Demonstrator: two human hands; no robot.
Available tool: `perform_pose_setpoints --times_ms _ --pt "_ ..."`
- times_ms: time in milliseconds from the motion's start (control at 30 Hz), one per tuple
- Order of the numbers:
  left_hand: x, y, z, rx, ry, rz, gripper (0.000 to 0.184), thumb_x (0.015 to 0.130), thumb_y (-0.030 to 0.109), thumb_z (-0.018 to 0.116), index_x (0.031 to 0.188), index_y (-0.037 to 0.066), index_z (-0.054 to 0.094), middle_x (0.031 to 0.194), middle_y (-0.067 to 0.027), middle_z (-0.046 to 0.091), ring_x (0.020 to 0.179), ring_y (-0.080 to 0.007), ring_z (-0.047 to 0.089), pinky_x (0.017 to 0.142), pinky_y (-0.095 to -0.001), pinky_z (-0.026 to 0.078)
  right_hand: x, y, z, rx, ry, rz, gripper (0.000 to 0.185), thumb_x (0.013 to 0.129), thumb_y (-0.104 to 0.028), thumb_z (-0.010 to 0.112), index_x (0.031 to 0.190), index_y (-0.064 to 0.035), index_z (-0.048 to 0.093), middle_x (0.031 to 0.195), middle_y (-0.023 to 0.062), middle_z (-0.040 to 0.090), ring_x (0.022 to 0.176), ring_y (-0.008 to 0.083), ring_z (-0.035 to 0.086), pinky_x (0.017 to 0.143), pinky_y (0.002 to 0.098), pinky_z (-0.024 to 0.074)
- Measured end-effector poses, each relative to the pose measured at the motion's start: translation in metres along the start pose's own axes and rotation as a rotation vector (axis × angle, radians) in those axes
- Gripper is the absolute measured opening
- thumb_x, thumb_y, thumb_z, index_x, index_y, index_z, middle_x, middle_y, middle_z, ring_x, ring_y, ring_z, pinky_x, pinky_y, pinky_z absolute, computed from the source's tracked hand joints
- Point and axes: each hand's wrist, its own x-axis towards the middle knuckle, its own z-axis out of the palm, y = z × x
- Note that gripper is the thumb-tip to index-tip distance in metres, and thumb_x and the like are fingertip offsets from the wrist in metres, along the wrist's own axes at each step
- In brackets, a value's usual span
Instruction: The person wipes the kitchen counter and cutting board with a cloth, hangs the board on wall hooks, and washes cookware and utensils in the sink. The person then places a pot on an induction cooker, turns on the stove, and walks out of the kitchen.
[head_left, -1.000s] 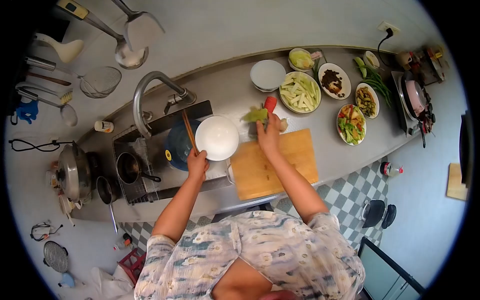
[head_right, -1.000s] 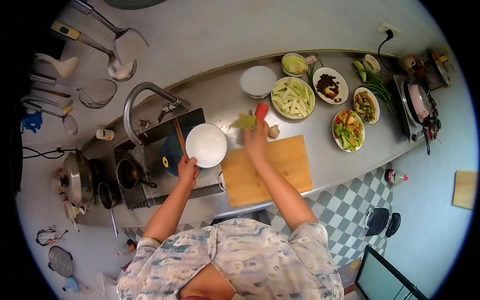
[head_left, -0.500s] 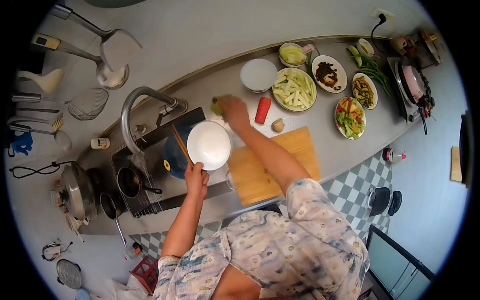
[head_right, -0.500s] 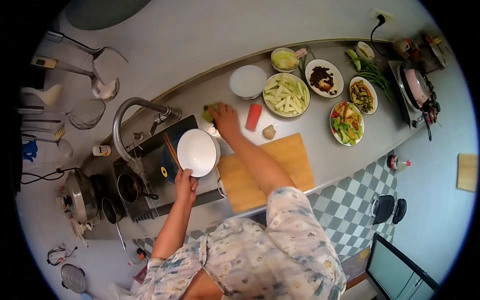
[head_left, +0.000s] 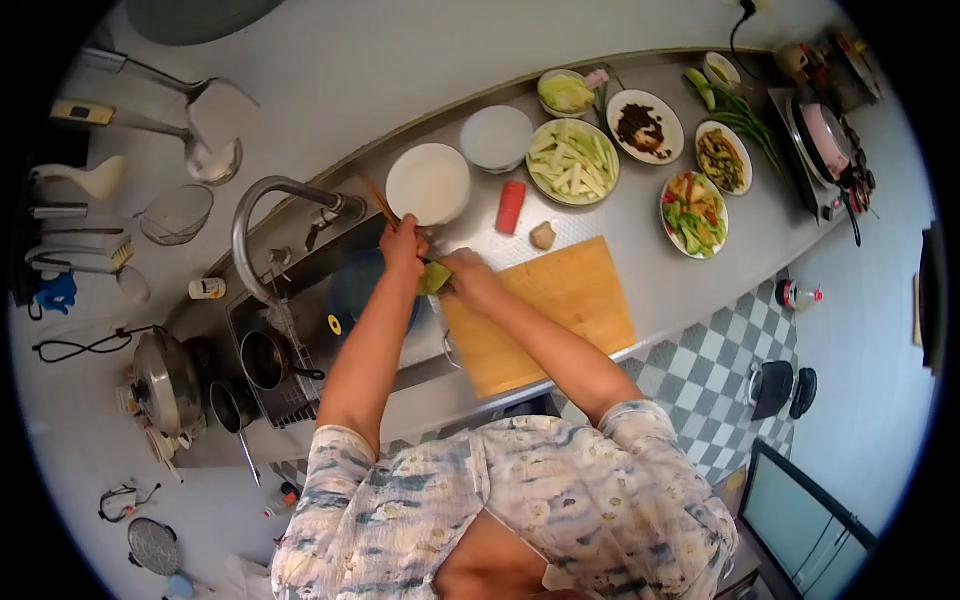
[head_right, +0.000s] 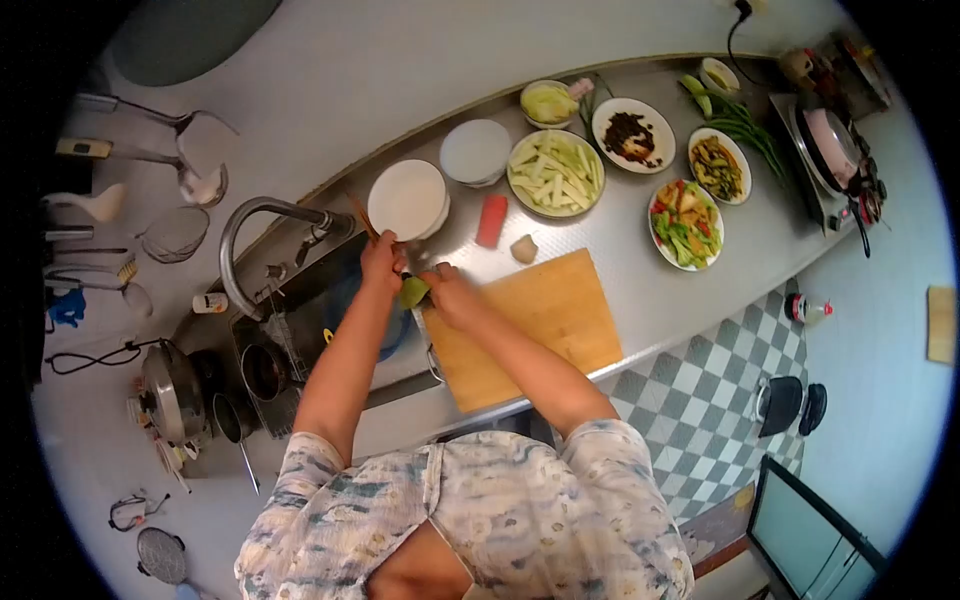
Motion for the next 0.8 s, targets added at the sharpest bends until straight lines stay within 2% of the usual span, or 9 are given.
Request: perform_pose_setpoints --times_ms 167,367,433,533,600,633,667,733,800 --pt "0.022 -0.007 0.007 0.009 0.011 0.004 0.015 0.080 0.007 0.057 0.092 0.006 0.048 0.071 -0.0095 0.057 0.044 -0.0096 0.040 0.037 -0.0241 0.028 -0.059 -0.031 -0.048 0.667 0.069 0.267 0.043 0.080 -0.001 0.055 0.123 -0.0046 0.051 0.116 0.0156 0.054 0.108 0.0308 0.053 0.093 0.0361 0.0420" --pt "0.025 -0.012 0.007 -0.017 -0.013 -0.008 0.018 0.083 0.010 0.056 0.098 0.006 0.047 0.076 -0.0111 0.060 0.044 -0.0090 0.040 0.036 -0.0234 0.028 -0.143 0.019 -0.148 0.068 0.449 0.401 0.042 0.081 -0.002 0.056 0.122 -0.0044 0.051 0.122 0.0143 0.052 0.115 0.0276 0.049 0.099 0.0348 0.0375" --pt "0.031 -0.019 0.000 -0.026 -0.058 -0.014 0.019 0.085 0.012 0.056 0.100 0.006 0.047 0.077 -0.0115 0.060 0.043 -0.0088 0.041 0.035 -0.0232 0.027 -0.154 0.042 -0.181 -0.041 0.574 0.370 0.046 0.077 -0.003 0.059 0.123 -0.0066 0.052 0.128 0.0166 0.047 0.117 0.0335 0.047 0.099 0.0379 0.0367" --pt "-0.012 -0.013 -0.007 -0.136 -0.059 -0.096 0.016 0.088 0.016 0.056 0.099 0.006 0.049 0.077 -0.0115 0.061 0.040 -0.0087 0.039 0.033 -0.0233 0.026 -0.155 0.060 -0.209 -0.226 0.538 0.454 0.048 0.075 -0.005 0.062 0.122 -0.0079 0.054 0.130 0.0180 0.045 0.115 0.0332 0.047 0.098 0.0385 0.0373" --pt "-0.026 -0.045 -0.041 0.005 -0.052 0.009 0.015 0.088 0.019 0.057 0.096 0.007 0.052 0.077 -0.0104 0.061 0.036 -0.0082 0.035 0.031 -0.0243 0.024 -0.141 0.037 -0.215 -0.748 0.492 0.394 0.049 0.074 -0.010 0.065 0.122 -0.0098 0.054 0.128 0.0175 0.046 0.115 0.0347 0.046 0.098 0.0400 0.0358" --pt "-0.058 -0.049 -0.049 0.149 -0.013 0.065 0.011 0.087 0.016 0.058 0.090 0.006 0.055 0.075 -0.0083 0.061 0.044 -0.0091 0.043 0.038 -0.0238 0.032 -0.133 0.026 -0.212 -1.004 0.461 0.360 0.050 0.074 -0.012 0.067 0.122 -0.0108 0.054 0.127 0.0172 0.047 0.115 0.0354 0.046 0.098 0.0407 0.0350" --pt "-0.059 -0.084 -0.072 0.351 0.044 0.422 0.009 0.083 0.010 0.061 0.089 0.005 0.057 0.074 -0.0058 0.060 0.057 -0.0105 0.051 0.051 -0.0240 0.041 -0.122 0.032 -0.198 -0.946 0.498 0.278 0.055 0.072 -0.015 0.069 0.124 -0.0121 0.053 0.129 0.0174 0.046 0.115 0.0348 0.046 0.098 0.0409 0.0347" --pt "-0.092 -0.109 -0.103 0.621 0.062 0.482 0.012 0.078 0.006 0.063 0.089 0.003 0.058 0.074 -0.0042 0.058 0.069 -0.0131 0.055 0.064 -0.0260 0.045 -0.095 0.048 -0.160 -0.746 0.453 0.238 0.059 0.071 -0.020 0.071 0.126 -0.0135 0.051 0.130 0.0178 0.046 0.115 0.0340 0.046 0.098 0.0411 0.0358" --pt "-0.111 -0.134 -0.123 0.763 0.040 0.447 0.018 0.075 0.007 0.066 0.091 0.002 0.058 0.075 -0.0038 0.057 0.069 -0.0144 0.055 0.065 -0.0279 0.046 -0.062 0.031 -0.132 -0.544 0.346 0.307 0.057 0.071 -0.020 0.069 0.125 -0.0129 0.052 0.127 0.0171 0.049 0.113 0.0338 0.048 0.095 0.0411 0.0384"
